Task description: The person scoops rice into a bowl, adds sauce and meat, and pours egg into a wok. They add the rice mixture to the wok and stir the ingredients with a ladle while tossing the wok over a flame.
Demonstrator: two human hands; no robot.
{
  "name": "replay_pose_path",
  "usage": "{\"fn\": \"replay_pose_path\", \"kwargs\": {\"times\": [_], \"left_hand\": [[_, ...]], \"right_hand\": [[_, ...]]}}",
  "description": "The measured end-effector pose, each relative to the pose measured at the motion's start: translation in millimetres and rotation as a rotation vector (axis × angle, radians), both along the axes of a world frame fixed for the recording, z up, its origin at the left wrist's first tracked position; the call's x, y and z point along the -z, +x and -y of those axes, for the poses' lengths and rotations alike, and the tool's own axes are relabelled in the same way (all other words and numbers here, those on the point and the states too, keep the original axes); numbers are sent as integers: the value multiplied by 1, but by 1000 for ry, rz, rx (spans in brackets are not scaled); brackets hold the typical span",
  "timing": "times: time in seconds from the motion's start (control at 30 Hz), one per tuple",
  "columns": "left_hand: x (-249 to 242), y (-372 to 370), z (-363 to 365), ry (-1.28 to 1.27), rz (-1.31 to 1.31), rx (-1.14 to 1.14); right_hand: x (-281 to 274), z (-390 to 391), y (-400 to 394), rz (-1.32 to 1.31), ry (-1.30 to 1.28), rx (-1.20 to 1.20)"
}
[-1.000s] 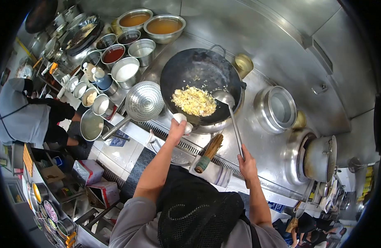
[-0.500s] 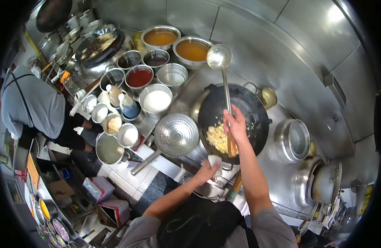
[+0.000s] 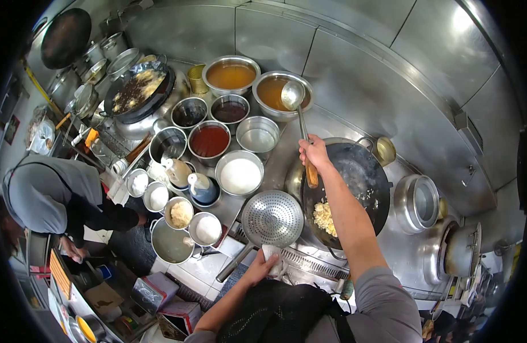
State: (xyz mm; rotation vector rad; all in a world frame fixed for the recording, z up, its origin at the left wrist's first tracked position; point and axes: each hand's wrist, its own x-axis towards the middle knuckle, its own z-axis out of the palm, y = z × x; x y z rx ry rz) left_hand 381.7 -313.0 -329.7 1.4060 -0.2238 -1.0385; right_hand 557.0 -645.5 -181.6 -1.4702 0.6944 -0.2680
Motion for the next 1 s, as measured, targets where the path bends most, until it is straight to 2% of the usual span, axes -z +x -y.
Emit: {"fn": "replay_pose_path", "kwargs": {"times": [0.2, 0.27, 0.37, 0.6, 0.8, 0.9, 0.93, 1.0], "left_hand": [[-10, 4, 0, -68, -63, -19], [-7, 5, -2, -8, -3, -9], [-13, 6, -6, -31, -20, -26], [-14, 6, -17, -2, -23, -16], [-20, 2, -18, -8, -69, -29], [-22, -4, -15, -24, -19, -22], [-21, -7, -15, -16, 74, -43], [-19, -14, -13, -4, 172, -56]], "right_hand": [[-9, -8, 8, -2, 72, 25], [-8, -3, 9, 178, 346, -12], [-22, -11, 2, 268, 463, 62], [-47, -14, -12, 324, 402, 78], [-34, -4, -12, 311, 337, 108], [-30, -7, -17, 286, 266, 135], [-29, -6, -22, 291, 268, 136], [-27, -2, -37, 382, 360, 147]]}}
